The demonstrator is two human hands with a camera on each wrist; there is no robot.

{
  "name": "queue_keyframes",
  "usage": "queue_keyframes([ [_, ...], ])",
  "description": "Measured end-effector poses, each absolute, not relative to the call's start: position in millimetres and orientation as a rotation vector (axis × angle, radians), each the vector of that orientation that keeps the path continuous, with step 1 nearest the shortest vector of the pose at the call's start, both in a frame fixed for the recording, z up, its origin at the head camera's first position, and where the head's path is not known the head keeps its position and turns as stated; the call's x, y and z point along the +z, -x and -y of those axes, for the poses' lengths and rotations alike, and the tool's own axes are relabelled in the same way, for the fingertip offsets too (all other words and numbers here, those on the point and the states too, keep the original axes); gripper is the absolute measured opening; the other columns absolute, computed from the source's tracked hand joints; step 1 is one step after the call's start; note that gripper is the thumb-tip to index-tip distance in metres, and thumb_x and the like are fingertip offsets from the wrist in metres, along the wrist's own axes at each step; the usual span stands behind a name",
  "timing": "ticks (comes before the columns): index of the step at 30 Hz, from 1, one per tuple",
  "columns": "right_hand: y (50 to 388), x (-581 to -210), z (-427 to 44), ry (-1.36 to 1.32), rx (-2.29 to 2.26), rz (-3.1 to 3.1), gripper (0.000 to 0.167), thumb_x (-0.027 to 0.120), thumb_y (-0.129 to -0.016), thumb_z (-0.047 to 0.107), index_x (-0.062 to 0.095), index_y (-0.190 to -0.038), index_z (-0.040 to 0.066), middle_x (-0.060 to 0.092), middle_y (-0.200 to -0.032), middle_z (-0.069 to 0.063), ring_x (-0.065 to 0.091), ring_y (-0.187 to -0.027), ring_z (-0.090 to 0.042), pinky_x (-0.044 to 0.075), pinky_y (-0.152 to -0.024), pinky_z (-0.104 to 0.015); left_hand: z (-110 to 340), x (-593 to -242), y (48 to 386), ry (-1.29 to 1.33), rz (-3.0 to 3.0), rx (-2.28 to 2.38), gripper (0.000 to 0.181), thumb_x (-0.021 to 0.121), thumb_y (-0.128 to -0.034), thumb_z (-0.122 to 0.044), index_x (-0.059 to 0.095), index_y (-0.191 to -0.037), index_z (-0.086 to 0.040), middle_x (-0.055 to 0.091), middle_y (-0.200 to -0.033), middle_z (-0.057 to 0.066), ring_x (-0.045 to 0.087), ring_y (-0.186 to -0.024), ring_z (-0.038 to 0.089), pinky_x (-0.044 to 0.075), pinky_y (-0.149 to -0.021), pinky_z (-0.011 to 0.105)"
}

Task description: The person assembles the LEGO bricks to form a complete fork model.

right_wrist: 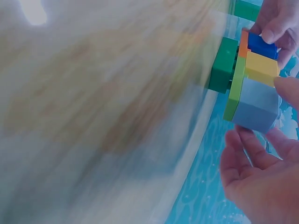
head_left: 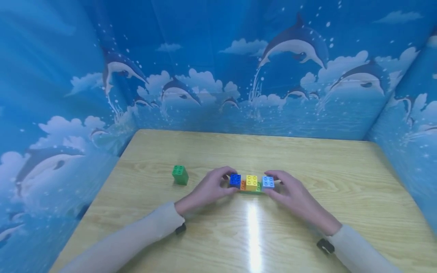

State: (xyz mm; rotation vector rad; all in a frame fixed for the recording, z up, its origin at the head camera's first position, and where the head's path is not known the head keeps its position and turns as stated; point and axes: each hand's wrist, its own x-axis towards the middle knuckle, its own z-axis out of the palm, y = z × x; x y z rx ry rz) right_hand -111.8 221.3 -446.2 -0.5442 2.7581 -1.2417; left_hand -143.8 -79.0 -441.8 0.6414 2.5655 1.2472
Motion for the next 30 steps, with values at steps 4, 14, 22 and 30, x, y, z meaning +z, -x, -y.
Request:
queue_keyframes([
  [4,113.4,-445.3,-215.4,0.549,-1.311,-2.717,0.063,0.078,-0.103,0.040,0.057,-0.154,0.009,0.061,-0.152,-0.008,0.055,-0.142,-0.035,0.045,-0.114,-0.066,73.4,-442.1,144.6,-0.644,-2.544,1.285,0.052,0.087,-0.0969,-0.027,0.068,-0.142,-0.009,0.070,-0.134,0.000,0.064,-0.122,0.018,0.055,-0.105,0.040],
  [14,121.9,-448.3,-200.4,0.616,-1.415,-2.669,0.051,0.077,-0.105,0.038,0.066,-0.147,0.011,0.067,-0.144,-0.002,0.060,-0.137,-0.031,0.047,-0.113,-0.063,63.4,-445.1,148.2,-0.667,-2.419,1.461,0.045,0.084,-0.0996,-0.035,0.073,-0.138,-0.014,0.072,-0.130,-0.006,0.066,-0.118,0.015,0.057,-0.099,0.037],
  [22,125.5,-447.7,-194.4,0.537,-1.411,-2.659,0.036,0.082,-0.101,0.034,0.075,-0.134,0.020,0.073,-0.132,0.000,0.068,-0.116,-0.024,0.059,-0.093,-0.044,60.3,-446.9,149.9,-0.690,-2.435,1.459,0.033,0.084,-0.0991,-0.033,0.078,-0.130,-0.021,0.074,-0.127,-0.010,0.067,-0.118,0.016,0.056,-0.100,0.038],
  [30,124.3,-447.8,-196.3,0.609,-1.397,-2.694,0.029,0.085,-0.099,0.027,0.078,-0.126,0.019,0.075,-0.125,0.000,0.068,-0.106,-0.020,0.057,-0.083,-0.035,56.7,-445.5,149.7,-0.735,-2.505,1.399,0.028,0.088,-0.0957,-0.026,0.081,-0.122,-0.019,0.076,-0.122,-0.009,0.067,-0.116,0.012,0.055,-0.102,0.039],
])
